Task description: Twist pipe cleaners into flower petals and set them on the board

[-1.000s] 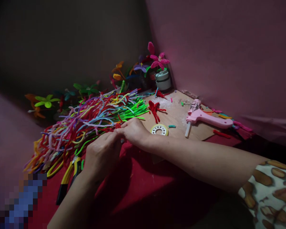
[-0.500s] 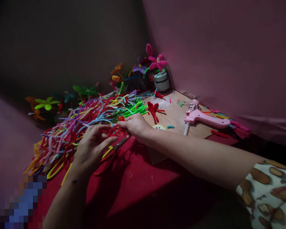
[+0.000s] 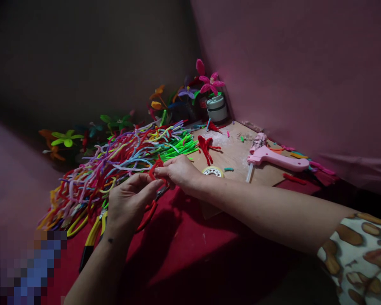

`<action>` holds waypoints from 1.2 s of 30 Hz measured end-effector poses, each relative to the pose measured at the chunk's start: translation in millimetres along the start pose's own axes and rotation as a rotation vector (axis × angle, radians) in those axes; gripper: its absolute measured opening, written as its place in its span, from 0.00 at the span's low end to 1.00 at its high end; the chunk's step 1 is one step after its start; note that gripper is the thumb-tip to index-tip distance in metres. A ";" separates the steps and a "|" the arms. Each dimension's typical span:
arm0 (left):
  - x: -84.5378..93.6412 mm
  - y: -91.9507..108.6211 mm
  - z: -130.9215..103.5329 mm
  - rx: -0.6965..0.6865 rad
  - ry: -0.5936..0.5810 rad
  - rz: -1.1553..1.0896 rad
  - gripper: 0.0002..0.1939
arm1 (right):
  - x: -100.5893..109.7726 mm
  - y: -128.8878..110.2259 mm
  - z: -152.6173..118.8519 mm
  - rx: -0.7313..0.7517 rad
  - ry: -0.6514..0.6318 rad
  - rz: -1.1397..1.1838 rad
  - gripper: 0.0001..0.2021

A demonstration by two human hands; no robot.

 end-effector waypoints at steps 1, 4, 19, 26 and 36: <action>-0.4 -0.3 -1.3 -0.100 0.029 0.069 0.09 | -0.2 0.3 -0.1 -0.001 -0.005 -0.002 0.12; 0.8 -1.5 -2.4 -0.405 0.179 0.254 0.07 | -1.1 0.4 -0.5 -0.005 -0.027 0.013 0.12; 6.4 -4.8 9.3 -0.217 -0.129 -0.030 0.04 | -1.0 -2.2 -1.2 -0.517 -0.240 0.297 0.06; 8.9 -3.2 10.6 -0.131 -0.161 -0.140 0.09 | 2.5 -0.9 2.9 -0.701 -0.333 0.486 0.10; 3.4 -10.1 12.7 0.039 -0.206 -0.212 0.13 | 2.4 -1.4 0.5 -0.751 -0.486 0.453 0.11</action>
Point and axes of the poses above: each hand's wrist, its own z-axis towards the middle knuckle, its own x-axis out of the back of the hand, y = z × x, the point moved 2 cm from there along z, towards the middle knuckle, and after that the axes turned 14 degrees about y, right-handed, at the moved point
